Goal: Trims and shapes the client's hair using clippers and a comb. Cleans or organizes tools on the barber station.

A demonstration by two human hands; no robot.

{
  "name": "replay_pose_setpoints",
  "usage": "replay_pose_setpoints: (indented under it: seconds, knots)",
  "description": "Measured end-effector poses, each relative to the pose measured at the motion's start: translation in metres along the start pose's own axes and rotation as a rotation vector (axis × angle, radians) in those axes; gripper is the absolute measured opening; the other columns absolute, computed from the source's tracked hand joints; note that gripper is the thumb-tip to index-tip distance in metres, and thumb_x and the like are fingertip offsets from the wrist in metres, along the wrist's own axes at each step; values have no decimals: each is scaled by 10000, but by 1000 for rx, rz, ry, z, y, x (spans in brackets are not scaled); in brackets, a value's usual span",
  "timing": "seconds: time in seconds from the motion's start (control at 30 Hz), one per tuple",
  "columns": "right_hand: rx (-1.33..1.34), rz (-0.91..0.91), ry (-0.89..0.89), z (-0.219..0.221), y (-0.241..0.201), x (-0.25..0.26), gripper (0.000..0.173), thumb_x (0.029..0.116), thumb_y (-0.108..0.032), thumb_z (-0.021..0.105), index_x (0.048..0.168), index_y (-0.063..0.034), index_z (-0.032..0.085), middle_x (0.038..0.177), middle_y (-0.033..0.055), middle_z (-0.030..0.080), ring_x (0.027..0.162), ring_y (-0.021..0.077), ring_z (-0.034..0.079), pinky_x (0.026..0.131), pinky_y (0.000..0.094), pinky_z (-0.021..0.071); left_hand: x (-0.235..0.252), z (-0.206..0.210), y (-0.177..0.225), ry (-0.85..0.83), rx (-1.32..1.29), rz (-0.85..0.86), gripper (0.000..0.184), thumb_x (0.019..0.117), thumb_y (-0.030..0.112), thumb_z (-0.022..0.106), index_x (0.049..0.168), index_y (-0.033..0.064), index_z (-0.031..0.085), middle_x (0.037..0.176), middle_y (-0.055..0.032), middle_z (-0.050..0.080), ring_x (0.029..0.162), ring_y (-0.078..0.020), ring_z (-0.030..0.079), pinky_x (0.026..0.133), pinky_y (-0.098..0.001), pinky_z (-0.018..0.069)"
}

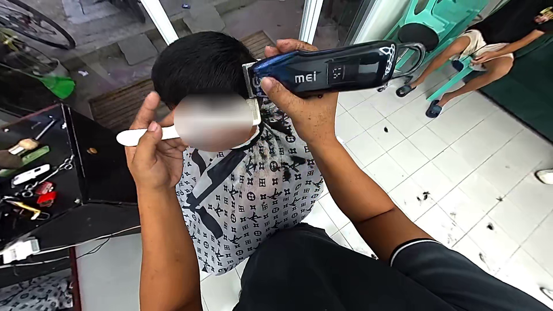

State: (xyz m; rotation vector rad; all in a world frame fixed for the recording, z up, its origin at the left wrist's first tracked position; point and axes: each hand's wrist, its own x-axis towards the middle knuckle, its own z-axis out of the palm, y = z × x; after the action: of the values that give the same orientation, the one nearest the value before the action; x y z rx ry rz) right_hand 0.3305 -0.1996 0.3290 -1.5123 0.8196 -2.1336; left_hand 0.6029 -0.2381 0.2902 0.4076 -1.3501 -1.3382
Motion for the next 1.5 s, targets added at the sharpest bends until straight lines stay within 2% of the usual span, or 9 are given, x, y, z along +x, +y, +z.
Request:
replay_pose_setpoints:
  seconds: [0.13,0.5,0.6,0.67,0.73,0.93,1.07,1.33,1.5]
  knots:
    - [-52,1,17,1,-4,12,550,788,10,834,1240,153,556,1162,214,704,1107,240,709,994,372,588,17,15,4,64,1,99,461,1071,163,372,1529,112,360,1243,-11,717,911,-134,743,778,-280,626]
    - [-83,-39,-151,39,-21,7,582,753,-43,870,1220,164,592,1163,218,703,1112,219,695,1019,358,564,15,22,12,40,-39,168,479,1059,165,431,1529,109,360,1293,-37,699,976,-164,741,816,-304,627]
    - [-90,-68,-216,36,-24,9,554,771,-59,862,1206,166,604,1165,218,703,1121,218,689,1033,359,554,0,15,10,6,-8,120,449,1059,237,496,1499,160,449,1270,-11,715,970,-126,735,824,-273,610]
    - [-87,-83,-178,20,-20,18,522,778,-44,855,1192,147,602,1152,205,707,1103,223,697,1016,376,569,-14,2,5,-8,69,27,384,1065,241,454,1436,208,548,1181,20,752,871,-86,740,741,-219,606]
    - [-104,-57,-105,5,-16,27,510,769,-34,860,1177,129,601,1119,200,714,1070,247,714,976,408,597,-19,-4,0,-11,86,-18,372,1073,214,417,1411,199,571,1167,8,760,857,-98,751,728,-222,615]
    - [-145,6,-14,-3,-5,39,536,766,-34,870,1183,112,567,1073,191,724,1035,248,730,921,397,625,17,21,7,96,29,96,440,1070,142,348,1506,99,387,1226,-29,732,899,-143,749,766,-284,627]
    - [-144,10,-7,-1,-6,44,500,772,-39,865,1159,103,583,1030,176,730,988,230,737,876,382,634,26,25,13,86,12,157,480,1065,128,337,1542,86,304,1285,-45,702,923,-161,745,770,-290,627]
    - [-108,-7,-165,33,-22,29,513,766,-53,871,1174,121,613,1087,186,726,1037,219,726,930,382,618,18,29,18,44,-15,196,492,1057,137,419,1540,95,336,1293,-55,701,1006,-180,740,821,-309,629]
    - [-90,-61,-90,4,-12,39,532,765,-42,872,1177,140,589,1108,211,718,1057,265,723,958,422,612,-10,25,27,-35,179,-35,418,1064,159,409,1475,144,487,1187,-15,752,860,-131,756,729,-240,625]
